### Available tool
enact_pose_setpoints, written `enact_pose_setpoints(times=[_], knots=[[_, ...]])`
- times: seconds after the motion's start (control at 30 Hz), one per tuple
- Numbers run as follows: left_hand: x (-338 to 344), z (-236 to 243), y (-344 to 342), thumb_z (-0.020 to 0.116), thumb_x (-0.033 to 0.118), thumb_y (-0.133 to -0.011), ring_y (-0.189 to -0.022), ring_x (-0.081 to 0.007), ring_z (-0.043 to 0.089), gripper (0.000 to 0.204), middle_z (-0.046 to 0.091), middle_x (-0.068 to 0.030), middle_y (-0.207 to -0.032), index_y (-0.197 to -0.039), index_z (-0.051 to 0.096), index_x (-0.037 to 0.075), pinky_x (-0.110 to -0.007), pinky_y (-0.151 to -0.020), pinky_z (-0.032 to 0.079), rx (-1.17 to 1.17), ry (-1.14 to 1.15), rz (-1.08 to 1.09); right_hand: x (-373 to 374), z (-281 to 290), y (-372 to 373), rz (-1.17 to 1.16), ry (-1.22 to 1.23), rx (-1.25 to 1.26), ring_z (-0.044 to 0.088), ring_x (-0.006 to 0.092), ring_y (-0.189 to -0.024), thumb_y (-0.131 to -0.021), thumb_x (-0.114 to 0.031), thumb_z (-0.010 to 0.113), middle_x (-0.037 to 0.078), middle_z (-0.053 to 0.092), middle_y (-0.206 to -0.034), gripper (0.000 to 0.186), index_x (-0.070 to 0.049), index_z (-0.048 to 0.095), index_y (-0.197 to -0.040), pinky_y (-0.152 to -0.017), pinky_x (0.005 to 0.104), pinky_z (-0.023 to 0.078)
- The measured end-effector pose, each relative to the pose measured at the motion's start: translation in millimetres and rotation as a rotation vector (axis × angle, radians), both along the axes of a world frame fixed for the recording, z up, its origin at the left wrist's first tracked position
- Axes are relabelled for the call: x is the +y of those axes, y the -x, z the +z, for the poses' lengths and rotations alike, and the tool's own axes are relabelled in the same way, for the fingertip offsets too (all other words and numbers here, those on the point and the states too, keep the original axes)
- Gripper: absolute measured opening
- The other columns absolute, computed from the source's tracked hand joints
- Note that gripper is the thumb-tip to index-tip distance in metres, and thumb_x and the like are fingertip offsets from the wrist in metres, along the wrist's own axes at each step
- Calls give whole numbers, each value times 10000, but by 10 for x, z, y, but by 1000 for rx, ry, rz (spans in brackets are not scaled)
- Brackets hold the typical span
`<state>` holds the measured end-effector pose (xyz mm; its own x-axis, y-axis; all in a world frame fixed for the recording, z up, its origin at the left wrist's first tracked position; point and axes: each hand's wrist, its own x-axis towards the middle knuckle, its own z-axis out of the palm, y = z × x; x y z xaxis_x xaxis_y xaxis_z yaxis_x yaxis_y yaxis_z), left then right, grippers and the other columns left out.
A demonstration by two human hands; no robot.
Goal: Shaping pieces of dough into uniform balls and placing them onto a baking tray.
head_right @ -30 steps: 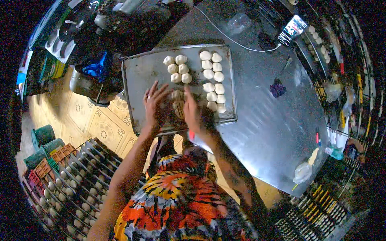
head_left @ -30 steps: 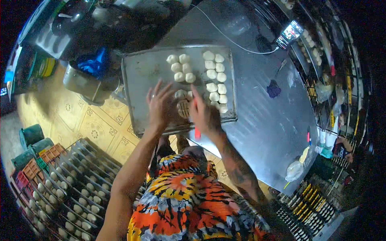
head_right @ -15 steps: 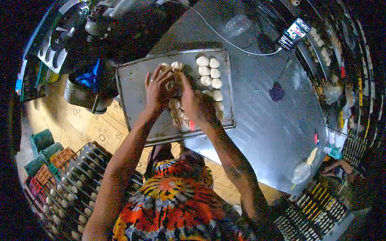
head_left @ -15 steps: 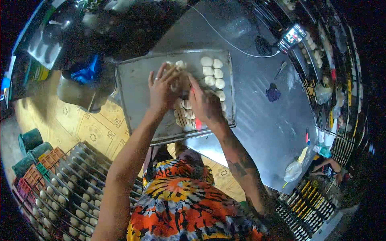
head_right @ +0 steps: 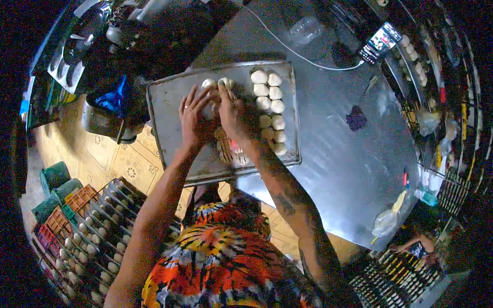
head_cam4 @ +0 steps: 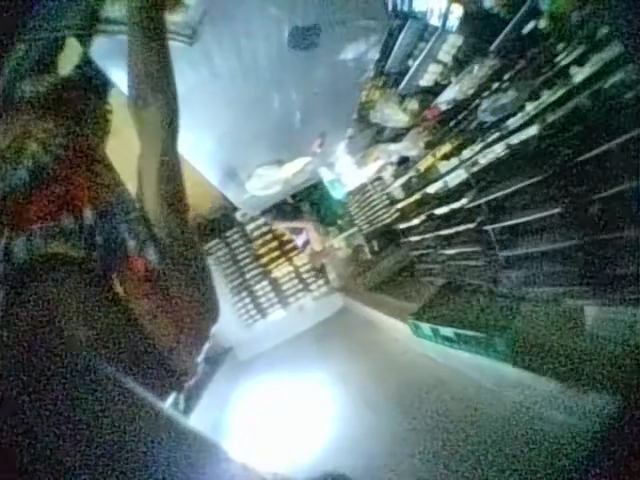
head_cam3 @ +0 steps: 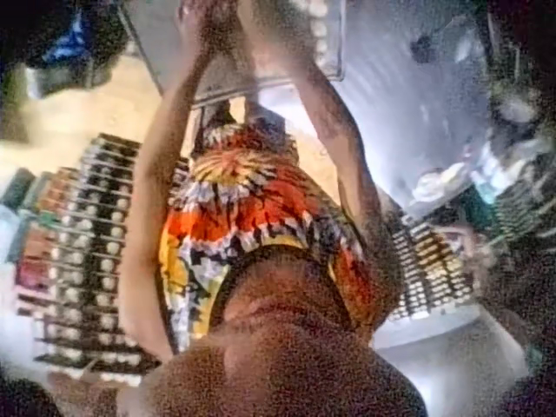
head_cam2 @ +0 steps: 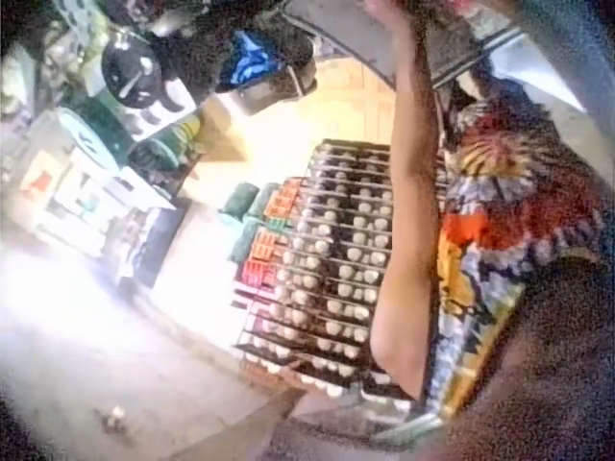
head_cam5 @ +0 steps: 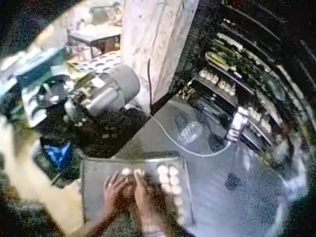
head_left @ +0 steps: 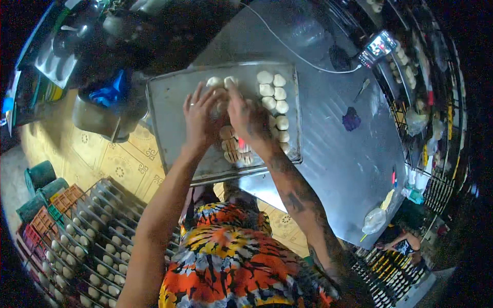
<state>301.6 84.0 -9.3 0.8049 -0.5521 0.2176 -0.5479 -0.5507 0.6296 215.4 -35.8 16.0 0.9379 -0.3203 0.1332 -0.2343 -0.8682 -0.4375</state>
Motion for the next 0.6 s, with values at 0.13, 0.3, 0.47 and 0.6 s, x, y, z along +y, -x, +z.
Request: enact_pose_setpoints(times=[0.13, 0.3, 0.47, 0.6], knots=[[36, -6, -19, 753, 273, -777, -1417, -272, 417, 393, 638, 77, -1324, -1163, 688, 248, -580, -1124, 261, 7, -79, 38, 82, -77, 236, 35, 93, 159, 612, 340, -469, -893, -98, 594, 148, 677, -657, 562, -112, 468, -1441, -416, 466, 440], [114, -2, -135, 758, 287, -777, -1418, -285, 415, 403, 630, 76, -1342, -1173, 691, 249, -584, -1133, 249, 1, 6, 24, 107, 16, 56, 16, 41, 9, 611, 333, -473, -891, -82, 586, 141, 675, -650, 565, -100, 471, -1443, -429, 459, 441], [178, -13, -206, 751, 292, -782, -1418, -286, 414, 414, 629, 72, -1349, -1189, 695, 248, -586, -1146, 226, -6, -206, -22, 80, 229, -427, 107, -28, -216, 620, 343, -518, -895, -71, 572, 162, 683, -713, 590, -87, 437, -1469, -448, 462, 443], [215, -40, -233, 757, 278, -758, -1446, -225, 383, 453, 609, 83, -1387, -1207, 698, 261, -543, -1169, 169, 40, -138, -14, 135, 488, -101, 129, 30, 302, 619, 356, -551, -898, -73, 560, 178, 681, -768, 609, -78, 409, -1488, -454, 463, 436]])
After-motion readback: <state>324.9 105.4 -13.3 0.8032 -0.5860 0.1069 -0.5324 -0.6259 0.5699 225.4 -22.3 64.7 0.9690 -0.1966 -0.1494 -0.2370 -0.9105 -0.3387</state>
